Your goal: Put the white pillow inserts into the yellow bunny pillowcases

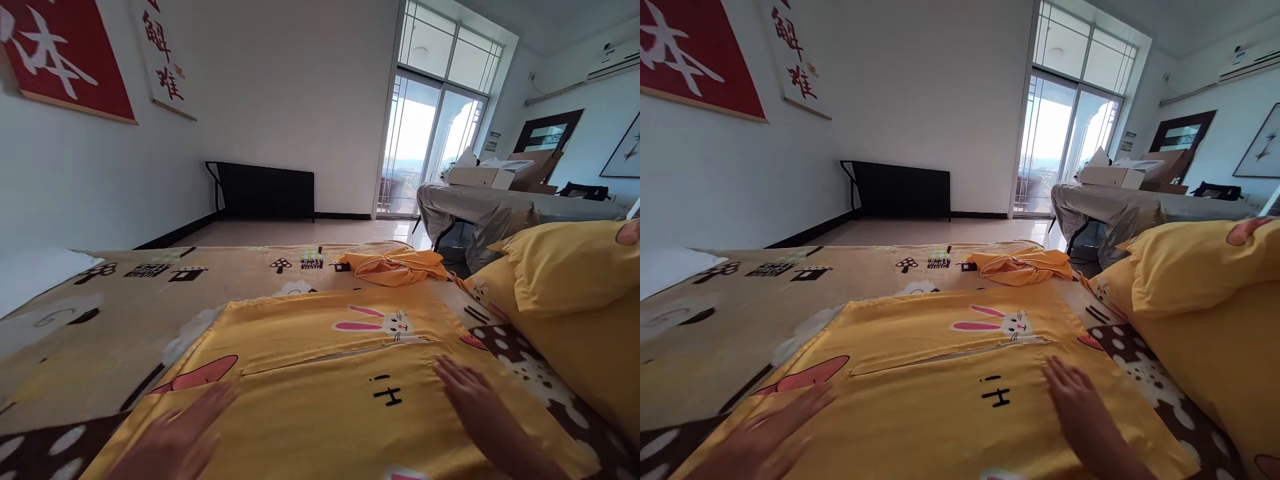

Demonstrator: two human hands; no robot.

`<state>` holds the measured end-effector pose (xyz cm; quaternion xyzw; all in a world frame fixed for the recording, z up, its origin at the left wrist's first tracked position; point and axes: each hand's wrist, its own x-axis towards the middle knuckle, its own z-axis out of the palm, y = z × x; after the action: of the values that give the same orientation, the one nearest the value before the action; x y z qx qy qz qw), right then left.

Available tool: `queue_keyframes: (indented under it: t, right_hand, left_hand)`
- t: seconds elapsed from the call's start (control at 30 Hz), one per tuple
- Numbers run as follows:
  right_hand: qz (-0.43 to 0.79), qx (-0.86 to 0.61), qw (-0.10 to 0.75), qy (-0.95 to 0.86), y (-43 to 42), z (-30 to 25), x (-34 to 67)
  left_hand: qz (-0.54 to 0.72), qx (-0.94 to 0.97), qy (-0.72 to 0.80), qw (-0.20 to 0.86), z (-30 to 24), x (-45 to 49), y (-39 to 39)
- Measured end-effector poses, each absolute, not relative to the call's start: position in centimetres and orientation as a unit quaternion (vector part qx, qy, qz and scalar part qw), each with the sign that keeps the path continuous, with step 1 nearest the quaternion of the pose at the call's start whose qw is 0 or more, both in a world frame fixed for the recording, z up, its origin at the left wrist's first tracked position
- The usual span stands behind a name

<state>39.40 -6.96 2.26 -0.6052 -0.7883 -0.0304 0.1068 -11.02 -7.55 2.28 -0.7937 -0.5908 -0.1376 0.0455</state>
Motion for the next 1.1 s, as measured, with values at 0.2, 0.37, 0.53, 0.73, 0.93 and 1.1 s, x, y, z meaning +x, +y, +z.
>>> queue_keyframes:
  t: [0.2,0.37,0.53,0.73,0.93,1.1]
  right_hand:
    - [0.073,-0.428,0.13,-0.891,-3.4,7.0,28.0]
    - [0.104,-0.421,0.121,-0.893,-0.5,1.8,25.6]
    - [0.137,-0.421,0.076,-0.893,-0.5,-0.1,25.8]
    - [0.159,-0.404,0.094,-0.896,-0.5,0.8,26.3]
    - [0.186,-0.387,0.121,-0.895,-0.5,1.5,26.7]
    - [0.195,-0.394,0.157,-0.884,-0.3,1.7,26.8]
  left_hand:
    - [-0.064,-0.821,-0.556,-0.11,7.1,0.1,-1.4]
    - [-0.039,-0.802,-0.58,-0.135,5.0,3.6,3.7]
    - [-0.028,-0.8,-0.582,-0.143,3.6,5.9,7.2]
    - [-0.037,-0.832,-0.536,-0.14,3.0,9.0,11.0]
    - [-0.055,-0.843,-0.522,-0.118,0.7,9.2,12.5]
    - [-0.073,-0.861,-0.493,-0.102,0.5,9.0,12.2]
